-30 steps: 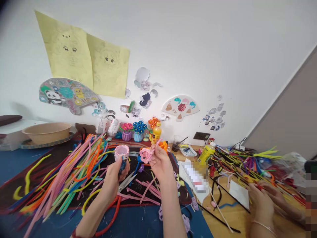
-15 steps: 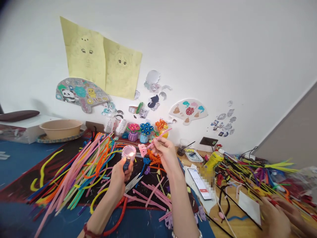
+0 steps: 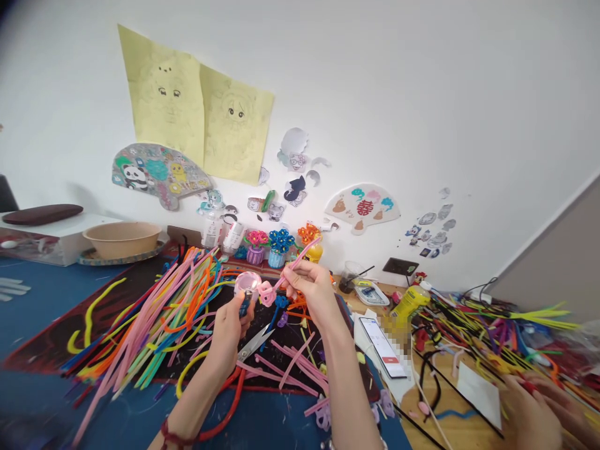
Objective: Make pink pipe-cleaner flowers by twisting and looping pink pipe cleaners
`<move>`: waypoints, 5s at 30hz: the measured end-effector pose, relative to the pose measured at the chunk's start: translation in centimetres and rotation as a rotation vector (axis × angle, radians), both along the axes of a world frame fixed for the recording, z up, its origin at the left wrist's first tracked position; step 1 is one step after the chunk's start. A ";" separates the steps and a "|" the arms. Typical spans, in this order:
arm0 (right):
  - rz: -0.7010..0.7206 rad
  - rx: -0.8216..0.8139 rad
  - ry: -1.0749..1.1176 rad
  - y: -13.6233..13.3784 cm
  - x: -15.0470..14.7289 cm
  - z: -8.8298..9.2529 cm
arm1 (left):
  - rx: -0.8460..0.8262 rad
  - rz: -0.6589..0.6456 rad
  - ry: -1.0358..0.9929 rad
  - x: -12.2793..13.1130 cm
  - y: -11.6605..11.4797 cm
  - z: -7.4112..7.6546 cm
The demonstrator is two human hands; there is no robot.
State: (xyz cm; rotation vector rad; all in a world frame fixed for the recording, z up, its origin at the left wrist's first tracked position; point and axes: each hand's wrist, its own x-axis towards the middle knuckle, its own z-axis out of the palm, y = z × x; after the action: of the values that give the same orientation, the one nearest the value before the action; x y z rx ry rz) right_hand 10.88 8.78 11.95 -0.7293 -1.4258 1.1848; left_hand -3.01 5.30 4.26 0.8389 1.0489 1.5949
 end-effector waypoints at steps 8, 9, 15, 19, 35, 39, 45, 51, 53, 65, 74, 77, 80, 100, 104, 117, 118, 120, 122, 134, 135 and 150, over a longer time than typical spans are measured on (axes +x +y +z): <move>-0.052 0.008 0.010 0.5 -0.1 -0.3 | 0.168 0.035 0.264 -0.2 0.5 -1.5; -0.060 0.010 0.013 0.6 -0.1 -0.3 | 0.184 0.030 0.307 -0.2 0.4 -1.6; -0.072 -0.003 0.072 0.6 -0.1 -0.2 | 0.216 0.051 0.553 0.0 0.0 -1.5; -0.046 -0.021 0.101 0.4 -0.2 -0.2 | 0.204 0.083 0.620 0.0 -0.1 -1.3; -0.039 -0.069 0.090 0.5 0.1 -1.1 | 0.262 0.124 0.541 -0.3 -0.6 -0.6; -0.058 -0.077 0.154 0.9 0.2 -1.2 | 0.270 0.116 0.681 -0.1 -0.9 -0.2; 0.034 -0.192 0.346 0.5 0.5 -1.1 | 0.143 0.228 0.778 -0.1 -0.7 -0.1; 0.246 -0.397 0.675 0.1 1.1 -2.0 | 0.062 0.235 0.778 -0.6 -0.2 -0.4; 0.307 -0.457 0.761 0.0 1.1 -2.4 | 0.056 0.216 0.801 -0.6 0.0 -0.6; 0.419 -0.685 1.002 -1.3 0.1 -4.3 | -0.059 0.106 1.445 -0.9 0.9 -2.4; 0.494 -0.737 1.068 -1.8 -1.1 -5.4 | -0.096 0.135 1.760 -1.0 0.3 -3.1; 0.498 -0.775 1.125 -1.9 -1.4 -5.6 | -0.029 0.152 1.732 -1.1 0.4 -3.2; 0.466 -0.826 1.183 -2.1 -1.8 -5.9 | 0.205 0.184 1.417 -0.9 0.7 -2.6; -0.012 -0.508 0.704 -7.3 -5.5 -8.9 | 0.425 0.112 0.325 0.0 -1.4 0.3; -0.453 -0.286 0.405 -7.6 -3.0 -9.7 | 0.513 0.203 0.571 -0.3 -2.1 0.7; -0.543 0.475 -0.477 -7.8 -0.8 -1.4 | 0.718 0.225 0.811 -0.5 -3.0 1.4; -0.526 0.476 -0.477 -7.6 -0.9 -1.3 | 0.726 0.226 0.821 -0.5 -3.0 1.5; -0.479 0.454 -0.441 -7.3 -1.0 -1.5 | 0.740 0.227 0.839 -0.4 -3.0 1.6; -0.432 0.417 -0.383 -7.0 -1.1 -1.7 | 0.746 0.233 0.853 -0.4 -3.0 1.7; -0.381 0.373 -0.295 -6.6 -0.9 -2.2 | 0.793 0.269 0.883 -0.2 -3.1 2.4; -0.378 0.373 -0.296 -6.6 -0.9 -2.2 | 0.803 0.273 0.891 -0.2 -3.1 2.4; -0.396 0.435 -0.416 -6.8 -0.6 -1.7 | 0.913 0.369 1.114 -0.4 -2.7 2.0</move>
State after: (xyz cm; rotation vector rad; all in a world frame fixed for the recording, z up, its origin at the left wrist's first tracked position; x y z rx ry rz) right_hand 10.30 1.97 10.30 -0.9236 -1.7039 0.4056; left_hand -3.37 2.57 6.22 2.4511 1.2105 1.9382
